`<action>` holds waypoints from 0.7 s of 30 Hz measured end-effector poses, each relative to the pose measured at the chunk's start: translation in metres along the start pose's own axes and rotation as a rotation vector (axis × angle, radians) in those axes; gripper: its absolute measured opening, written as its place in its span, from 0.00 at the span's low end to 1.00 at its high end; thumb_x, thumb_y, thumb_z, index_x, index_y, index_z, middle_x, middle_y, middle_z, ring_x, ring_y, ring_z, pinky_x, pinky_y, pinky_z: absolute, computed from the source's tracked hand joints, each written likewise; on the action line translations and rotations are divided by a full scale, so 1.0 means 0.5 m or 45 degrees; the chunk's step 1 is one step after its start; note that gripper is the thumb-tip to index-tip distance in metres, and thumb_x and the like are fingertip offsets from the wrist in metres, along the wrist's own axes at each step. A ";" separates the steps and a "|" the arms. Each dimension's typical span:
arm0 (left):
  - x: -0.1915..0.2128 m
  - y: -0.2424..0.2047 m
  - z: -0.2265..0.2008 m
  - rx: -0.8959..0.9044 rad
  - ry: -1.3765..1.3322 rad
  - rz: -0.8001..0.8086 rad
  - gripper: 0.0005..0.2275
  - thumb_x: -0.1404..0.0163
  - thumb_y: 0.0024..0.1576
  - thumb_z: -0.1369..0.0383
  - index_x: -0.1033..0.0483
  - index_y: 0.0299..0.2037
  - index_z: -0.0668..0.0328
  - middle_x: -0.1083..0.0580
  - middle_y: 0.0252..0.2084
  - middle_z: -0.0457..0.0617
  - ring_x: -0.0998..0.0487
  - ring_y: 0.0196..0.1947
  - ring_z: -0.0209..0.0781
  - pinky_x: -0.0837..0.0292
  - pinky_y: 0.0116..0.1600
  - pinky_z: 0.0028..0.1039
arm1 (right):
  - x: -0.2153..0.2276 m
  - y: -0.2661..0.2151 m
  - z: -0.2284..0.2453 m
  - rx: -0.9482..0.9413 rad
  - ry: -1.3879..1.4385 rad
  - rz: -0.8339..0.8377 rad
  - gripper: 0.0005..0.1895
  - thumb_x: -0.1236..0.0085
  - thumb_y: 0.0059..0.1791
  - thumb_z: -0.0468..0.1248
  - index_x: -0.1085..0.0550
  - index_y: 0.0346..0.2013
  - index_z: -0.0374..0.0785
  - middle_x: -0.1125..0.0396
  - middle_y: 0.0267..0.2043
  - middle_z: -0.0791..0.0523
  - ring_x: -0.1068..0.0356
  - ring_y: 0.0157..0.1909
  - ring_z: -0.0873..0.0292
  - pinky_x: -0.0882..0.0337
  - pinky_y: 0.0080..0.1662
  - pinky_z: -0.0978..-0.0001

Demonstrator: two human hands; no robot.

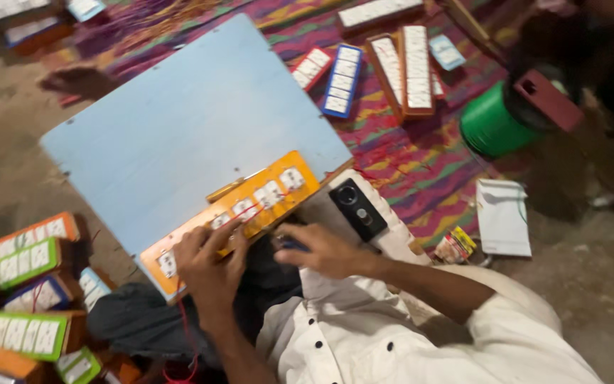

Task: The person sits on the floor and connects red wires to a row of white switches mounted on a yellow board. They use pliers to cut the wire and a screwdriver to tighten the connections. The person works on one switch at a time, moving along the board.

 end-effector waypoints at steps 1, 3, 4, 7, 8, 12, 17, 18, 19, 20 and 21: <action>0.000 -0.002 0.000 0.020 -0.050 -0.010 0.09 0.35 0.50 0.71 0.15 0.40 0.54 0.27 0.31 0.47 0.27 0.35 0.46 0.34 0.44 0.37 | -0.017 0.003 0.000 -0.126 0.007 0.010 0.25 0.49 0.52 0.53 0.29 0.52 0.36 0.27 0.40 0.48 0.27 0.44 0.50 0.31 0.48 0.58; 0.006 -0.003 0.006 0.069 -0.130 -0.049 0.09 0.35 0.51 0.73 0.16 0.41 0.55 0.27 0.31 0.46 0.26 0.35 0.45 0.31 0.44 0.35 | -0.043 0.014 -0.005 -0.353 0.020 0.054 0.26 0.51 0.51 0.55 0.27 0.50 0.37 0.27 0.36 0.45 0.26 0.41 0.46 0.31 0.47 0.57; 0.007 -0.003 0.006 0.063 -0.140 -0.051 0.09 0.34 0.51 0.73 0.17 0.41 0.56 0.26 0.31 0.46 0.26 0.35 0.45 0.31 0.44 0.35 | -0.048 0.019 0.004 -0.298 0.060 0.029 0.26 0.51 0.52 0.55 0.27 0.50 0.37 0.27 0.39 0.45 0.26 0.44 0.47 0.31 0.48 0.58; 0.007 -0.006 0.011 0.083 -0.162 -0.038 0.08 0.34 0.51 0.73 0.18 0.39 0.57 0.26 0.31 0.46 0.25 0.34 0.43 0.30 0.42 0.33 | -0.060 0.027 0.011 -0.171 0.173 -0.023 0.27 0.51 0.53 0.55 0.27 0.53 0.36 0.26 0.45 0.46 0.26 0.49 0.49 0.31 0.52 0.60; 0.005 -0.008 0.014 0.108 -0.165 -0.029 0.08 0.34 0.51 0.73 0.18 0.38 0.58 0.26 0.31 0.46 0.26 0.33 0.43 0.30 0.41 0.33 | -0.065 0.026 0.010 -0.148 0.201 -0.032 0.27 0.51 0.53 0.55 0.27 0.54 0.36 0.26 0.46 0.47 0.26 0.50 0.49 0.31 0.53 0.60; 0.003 -0.010 0.017 0.152 -0.216 -0.036 0.08 0.34 0.51 0.73 0.18 0.37 0.58 0.26 0.31 0.46 0.25 0.34 0.41 0.29 0.40 0.30 | -0.075 0.033 0.011 -0.136 0.230 -0.104 0.26 0.49 0.52 0.54 0.28 0.52 0.34 0.27 0.41 0.45 0.26 0.45 0.48 0.30 0.48 0.59; 0.005 -0.012 0.001 0.073 -0.133 -0.062 0.08 0.33 0.50 0.75 0.18 0.37 0.60 0.26 0.31 0.47 0.25 0.36 0.43 0.30 0.43 0.32 | -0.057 0.027 0.029 -0.221 0.025 -0.164 0.22 0.46 0.52 0.50 0.26 0.44 0.31 0.33 0.28 0.43 0.27 0.33 0.46 0.31 0.38 0.55; 0.005 -0.014 0.000 0.062 -0.139 -0.074 0.08 0.34 0.50 0.75 0.18 0.38 0.60 0.25 0.32 0.47 0.24 0.38 0.44 0.29 0.43 0.32 | -0.050 0.028 0.038 -0.207 0.005 -0.202 0.21 0.45 0.51 0.49 0.26 0.44 0.31 0.34 0.26 0.44 0.27 0.31 0.47 0.31 0.37 0.55; 0.008 -0.019 -0.001 0.061 -0.158 -0.108 0.08 0.35 0.52 0.76 0.18 0.39 0.61 0.25 0.35 0.49 0.24 0.38 0.44 0.29 0.44 0.30 | -0.047 0.026 0.045 -0.206 0.017 -0.179 0.21 0.44 0.50 0.48 0.26 0.46 0.32 0.33 0.27 0.44 0.28 0.32 0.46 0.31 0.38 0.56; 0.012 -0.029 -0.002 0.058 -0.177 -0.139 0.07 0.36 0.54 0.77 0.18 0.40 0.63 0.24 0.38 0.51 0.23 0.39 0.43 0.28 0.44 0.29 | -0.043 0.024 0.052 -0.207 0.032 -0.158 0.21 0.44 0.50 0.48 0.26 0.49 0.34 0.33 0.28 0.43 0.28 0.32 0.46 0.30 0.39 0.57; 0.014 -0.041 -0.003 0.056 -0.195 -0.169 0.06 0.36 0.56 0.77 0.18 0.41 0.64 0.23 0.40 0.53 0.22 0.39 0.43 0.27 0.45 0.28 | -0.038 0.021 0.058 -0.208 0.047 -0.137 0.22 0.43 0.50 0.47 0.25 0.51 0.35 0.33 0.29 0.43 0.28 0.32 0.46 0.30 0.40 0.58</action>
Point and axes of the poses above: each hand's wrist, its own y-axis towards the middle knuckle, its own x-axis out of the back of the hand, z = x × y, the point moved 6 cm from there along y, towards the middle knuckle
